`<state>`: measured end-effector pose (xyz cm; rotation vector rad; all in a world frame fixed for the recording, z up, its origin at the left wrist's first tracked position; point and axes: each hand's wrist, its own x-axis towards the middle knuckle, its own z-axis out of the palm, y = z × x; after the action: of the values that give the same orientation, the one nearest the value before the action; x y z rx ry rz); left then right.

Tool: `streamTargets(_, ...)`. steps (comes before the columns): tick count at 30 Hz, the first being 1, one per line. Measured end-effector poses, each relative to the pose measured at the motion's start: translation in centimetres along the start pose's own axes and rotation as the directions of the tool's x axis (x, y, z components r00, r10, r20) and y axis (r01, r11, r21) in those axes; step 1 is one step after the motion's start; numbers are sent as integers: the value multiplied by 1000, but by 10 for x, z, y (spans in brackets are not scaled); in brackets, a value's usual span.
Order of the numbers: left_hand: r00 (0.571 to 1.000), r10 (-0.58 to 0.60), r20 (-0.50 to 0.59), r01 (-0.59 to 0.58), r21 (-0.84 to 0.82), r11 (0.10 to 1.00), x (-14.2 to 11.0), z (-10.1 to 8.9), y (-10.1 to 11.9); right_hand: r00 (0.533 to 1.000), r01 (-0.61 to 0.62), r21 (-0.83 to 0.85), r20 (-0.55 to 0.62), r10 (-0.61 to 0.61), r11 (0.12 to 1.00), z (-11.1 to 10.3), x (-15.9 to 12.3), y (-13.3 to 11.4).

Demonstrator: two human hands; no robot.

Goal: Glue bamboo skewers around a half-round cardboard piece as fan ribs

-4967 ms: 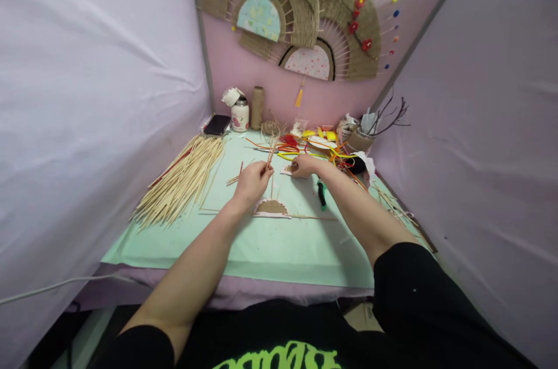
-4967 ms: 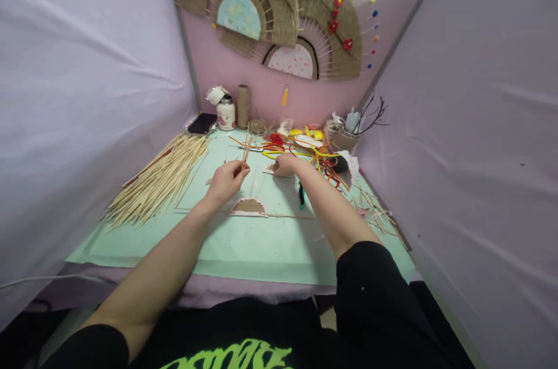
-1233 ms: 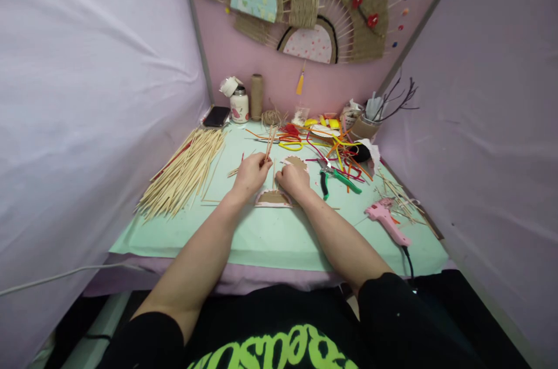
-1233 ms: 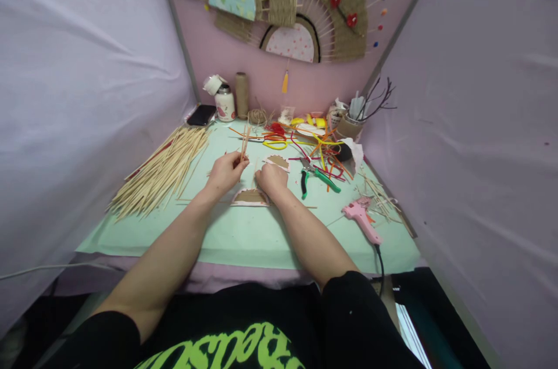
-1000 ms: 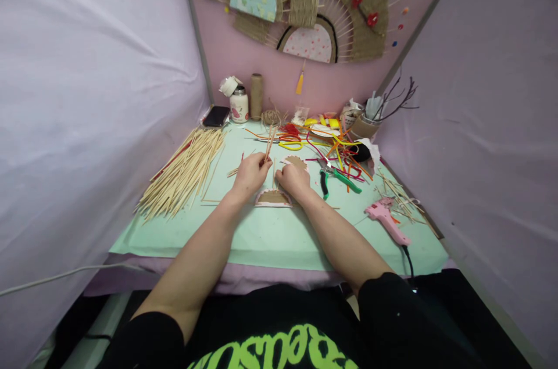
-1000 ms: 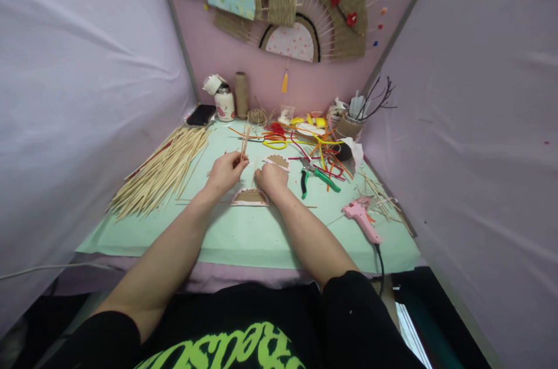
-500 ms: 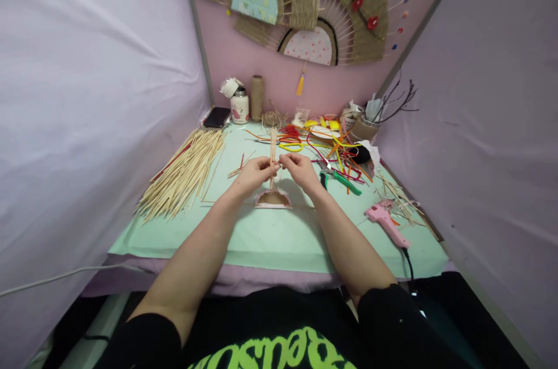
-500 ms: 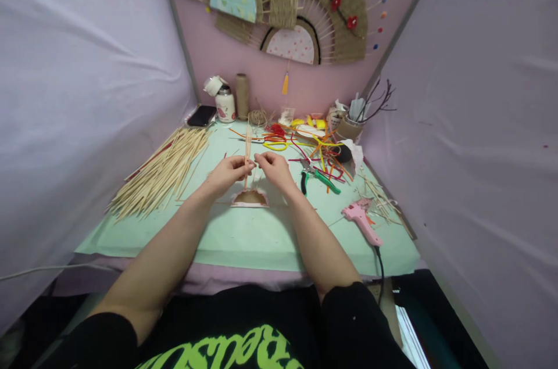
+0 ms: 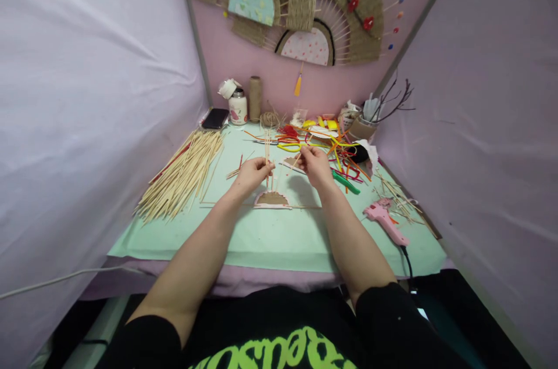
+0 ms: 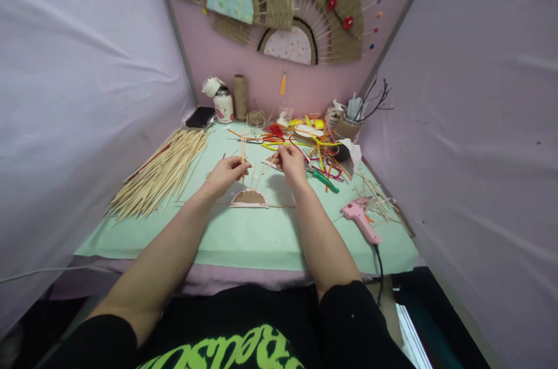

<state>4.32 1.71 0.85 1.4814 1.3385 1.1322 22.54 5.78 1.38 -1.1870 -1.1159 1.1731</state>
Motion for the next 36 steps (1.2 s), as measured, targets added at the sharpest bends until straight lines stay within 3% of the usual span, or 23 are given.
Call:
streamTargets(3,998,13,-54,-13,-1,1000,2,-1,0,991,-132,-191,-15,131,973,-11,6,3)
streamTargets(7,998,15,-58,-14,19,1000,2,-1,1,984,-173,-318,-5,180,932,-9,8,16)
streamTargets(14,999,13,-53,-10,51,999,0,-2,4,994,-104,-516,-26,106,850,8,1,30)
streamTargets(19,998,31,-51,-27,71,997,0,-2,3,999,15,-742,33,14,670,11,-4,29)
streamTargets(25,998,26,-49,-21,100,995,1,-3,3,998,17,-780,53,39,625,13,-5,28)
streamTargets(36,998,40,-48,-35,107,994,1,-3,3,995,98,-865,86,-47,491,12,-9,28)
